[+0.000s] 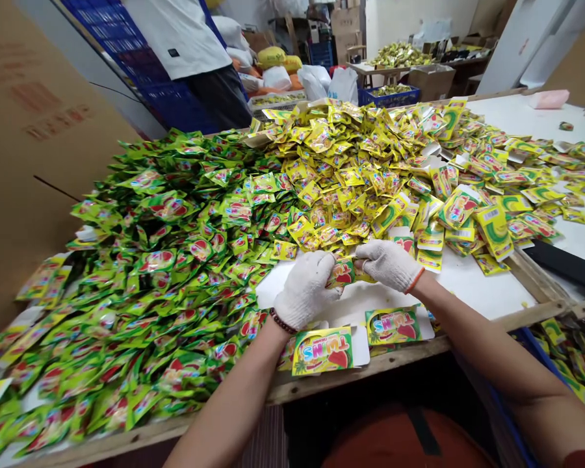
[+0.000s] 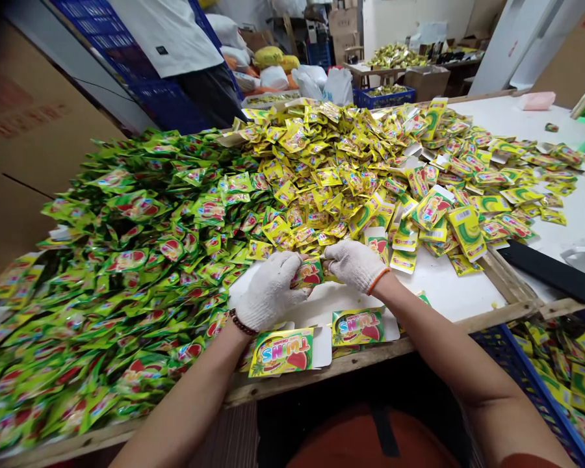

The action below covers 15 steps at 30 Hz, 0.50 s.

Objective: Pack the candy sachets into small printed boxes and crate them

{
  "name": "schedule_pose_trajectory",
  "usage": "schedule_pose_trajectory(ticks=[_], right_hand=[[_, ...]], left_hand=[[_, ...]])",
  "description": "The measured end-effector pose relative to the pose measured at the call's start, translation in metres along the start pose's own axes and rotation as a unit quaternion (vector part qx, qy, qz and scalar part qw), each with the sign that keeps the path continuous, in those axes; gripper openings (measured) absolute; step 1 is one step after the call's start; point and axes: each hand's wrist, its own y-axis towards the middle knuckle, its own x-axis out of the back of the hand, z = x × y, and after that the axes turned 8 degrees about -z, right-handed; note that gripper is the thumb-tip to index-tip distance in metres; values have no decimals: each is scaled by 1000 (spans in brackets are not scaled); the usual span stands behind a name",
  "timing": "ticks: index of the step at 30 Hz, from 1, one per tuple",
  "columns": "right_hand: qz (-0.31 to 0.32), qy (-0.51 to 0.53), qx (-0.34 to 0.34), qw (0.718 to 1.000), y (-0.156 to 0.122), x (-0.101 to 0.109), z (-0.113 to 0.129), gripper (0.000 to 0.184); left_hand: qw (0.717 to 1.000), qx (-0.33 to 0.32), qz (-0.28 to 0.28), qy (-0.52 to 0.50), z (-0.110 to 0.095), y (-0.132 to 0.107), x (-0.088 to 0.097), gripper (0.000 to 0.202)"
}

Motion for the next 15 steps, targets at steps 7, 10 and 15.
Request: schedule_pose_trajectory(ticks=[7, 10, 15], right_hand=[[64, 160, -137, 976, -1, 4, -11, 12], [-30, 192, -161, 968, 0, -4, -8, 12], [-48, 325, -141, 934, 0, -9, -2, 23]], left_hand=[[998, -38, 10, -42, -3, 1, -4, 45], [999, -31, -2, -42, -4, 2, -5, 41], [998, 37, -29, -31, 0, 0, -3, 33]])
